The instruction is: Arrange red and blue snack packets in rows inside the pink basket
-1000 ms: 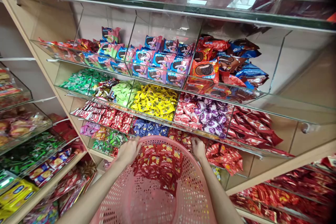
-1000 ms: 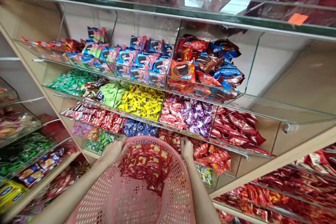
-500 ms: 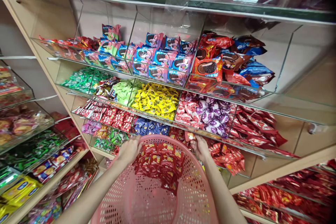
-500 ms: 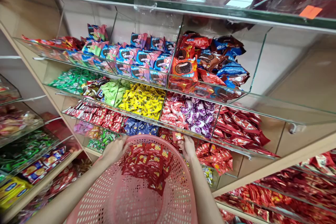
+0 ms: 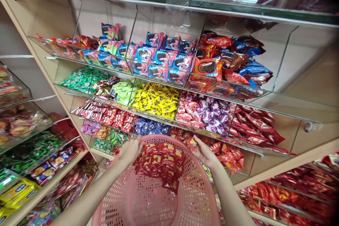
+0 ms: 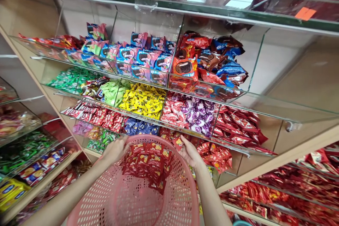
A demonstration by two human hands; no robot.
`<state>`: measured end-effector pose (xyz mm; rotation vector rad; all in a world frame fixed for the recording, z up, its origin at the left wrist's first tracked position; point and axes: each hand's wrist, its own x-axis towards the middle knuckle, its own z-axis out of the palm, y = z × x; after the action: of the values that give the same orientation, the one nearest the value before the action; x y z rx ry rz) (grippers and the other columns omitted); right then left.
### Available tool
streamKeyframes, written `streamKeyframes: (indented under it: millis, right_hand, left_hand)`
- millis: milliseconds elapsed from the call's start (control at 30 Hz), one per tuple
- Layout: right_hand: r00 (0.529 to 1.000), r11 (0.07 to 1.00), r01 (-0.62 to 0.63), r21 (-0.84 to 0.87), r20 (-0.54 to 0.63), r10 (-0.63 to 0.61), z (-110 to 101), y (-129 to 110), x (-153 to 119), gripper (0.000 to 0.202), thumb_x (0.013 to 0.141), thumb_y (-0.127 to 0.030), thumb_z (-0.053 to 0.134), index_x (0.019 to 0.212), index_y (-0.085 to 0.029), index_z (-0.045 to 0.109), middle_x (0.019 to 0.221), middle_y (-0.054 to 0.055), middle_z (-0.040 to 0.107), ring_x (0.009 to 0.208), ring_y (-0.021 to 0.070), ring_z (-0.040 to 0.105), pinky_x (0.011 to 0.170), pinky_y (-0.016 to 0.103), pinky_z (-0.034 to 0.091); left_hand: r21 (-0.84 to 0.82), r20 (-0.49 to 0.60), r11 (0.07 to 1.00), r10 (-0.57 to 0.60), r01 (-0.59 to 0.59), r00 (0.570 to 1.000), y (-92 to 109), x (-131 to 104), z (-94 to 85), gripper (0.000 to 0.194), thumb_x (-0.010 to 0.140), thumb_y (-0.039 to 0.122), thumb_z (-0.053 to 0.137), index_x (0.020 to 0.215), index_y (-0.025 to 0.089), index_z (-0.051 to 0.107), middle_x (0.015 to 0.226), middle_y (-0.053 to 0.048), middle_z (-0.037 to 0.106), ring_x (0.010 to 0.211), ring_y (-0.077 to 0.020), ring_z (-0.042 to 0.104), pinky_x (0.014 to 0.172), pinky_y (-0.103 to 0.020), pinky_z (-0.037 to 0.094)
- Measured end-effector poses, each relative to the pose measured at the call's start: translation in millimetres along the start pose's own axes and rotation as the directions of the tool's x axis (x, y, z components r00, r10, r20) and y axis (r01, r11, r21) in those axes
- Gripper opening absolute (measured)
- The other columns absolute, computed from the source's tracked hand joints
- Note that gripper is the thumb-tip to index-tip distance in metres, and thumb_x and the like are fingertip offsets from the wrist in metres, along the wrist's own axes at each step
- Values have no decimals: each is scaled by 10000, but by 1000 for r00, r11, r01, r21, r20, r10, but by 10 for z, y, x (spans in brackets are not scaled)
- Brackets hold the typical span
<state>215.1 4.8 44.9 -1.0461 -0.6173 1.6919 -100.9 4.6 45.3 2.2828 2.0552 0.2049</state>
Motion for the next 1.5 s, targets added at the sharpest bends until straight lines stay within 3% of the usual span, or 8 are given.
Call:
streamKeyframes:
  millis: [133,300,433,600,833,1033,1267,1500]
  right_hand:
    - [992,948,81,-308,115,-48,202,72,-134,378,663,-264,684,990,-231,496,739,-46,584,621,83,574,561,194,457]
    - [932,693,330,-641,339,-130,526,249,-71,564,598,-308,717,1059,-230,401,588,-111,370,495,49,365,478,169,313]
    - [882,556,439,-706,458,-114,722,360,75,406,640,-355,668,922,-208,415,605,-101,335,494,48,310,473,174,264]
    - [806,377,568,-731,587,-76,878,439,153,243,717,-336,591,900,-189,529,793,-16,526,723,118,484,672,245,383]
    - [813,258,566,-783,583,-15,923,564,189,262,743,-298,573,989,-209,570,954,29,592,878,169,535,766,286,414]
    - [825,44,562,-826,556,-105,961,591,62,189,784,-258,526,961,-214,575,981,42,577,938,178,526,828,307,385]
    - [823,-160,532,-831,553,-134,1011,656,-98,397,664,-275,675,1013,-224,492,1043,42,451,947,190,507,770,290,414]
    - [762,-384,504,-773,608,-223,1018,701,-193,233,728,-258,608,941,-234,516,1019,48,456,938,210,471,771,315,407]
  left_hand:
    - [-5,-6,1000,12,-12,1000,-2,-4,1,334,872,358,301,1101,186,473,994,-96,622,860,-214,601,690,-292,427]
    - [-22,5,1000,4,-4,1000,-5,-14,-18,333,872,345,305,1114,180,463,1018,-109,616,860,-214,604,698,-296,426]
    - [-39,31,999,-6,7,1000,-10,-21,-26,335,868,374,320,1106,187,463,990,-104,627,860,-200,604,704,-276,422]
    - [-28,-15,1000,6,-7,1000,-25,-15,25,307,865,342,323,1085,187,471,1004,-100,621,853,-203,604,702,-283,424]
    - [0,-37,1000,28,-28,999,-38,-4,61,311,861,336,322,1090,185,469,965,-104,630,827,-227,609,670,-308,429]
    - [-6,-29,1000,26,-26,999,-30,-8,39,302,859,330,328,1080,184,473,969,-103,628,840,-221,606,678,-301,427]
    - [2,-7,1000,4,-4,1000,-10,-10,19,337,865,356,313,1110,184,467,989,-106,620,853,-216,601,701,-300,428]
    - [-11,3,1000,1,-1,1000,-6,-14,8,360,866,362,308,1136,179,461,1021,-107,613,875,-214,594,728,-299,427]
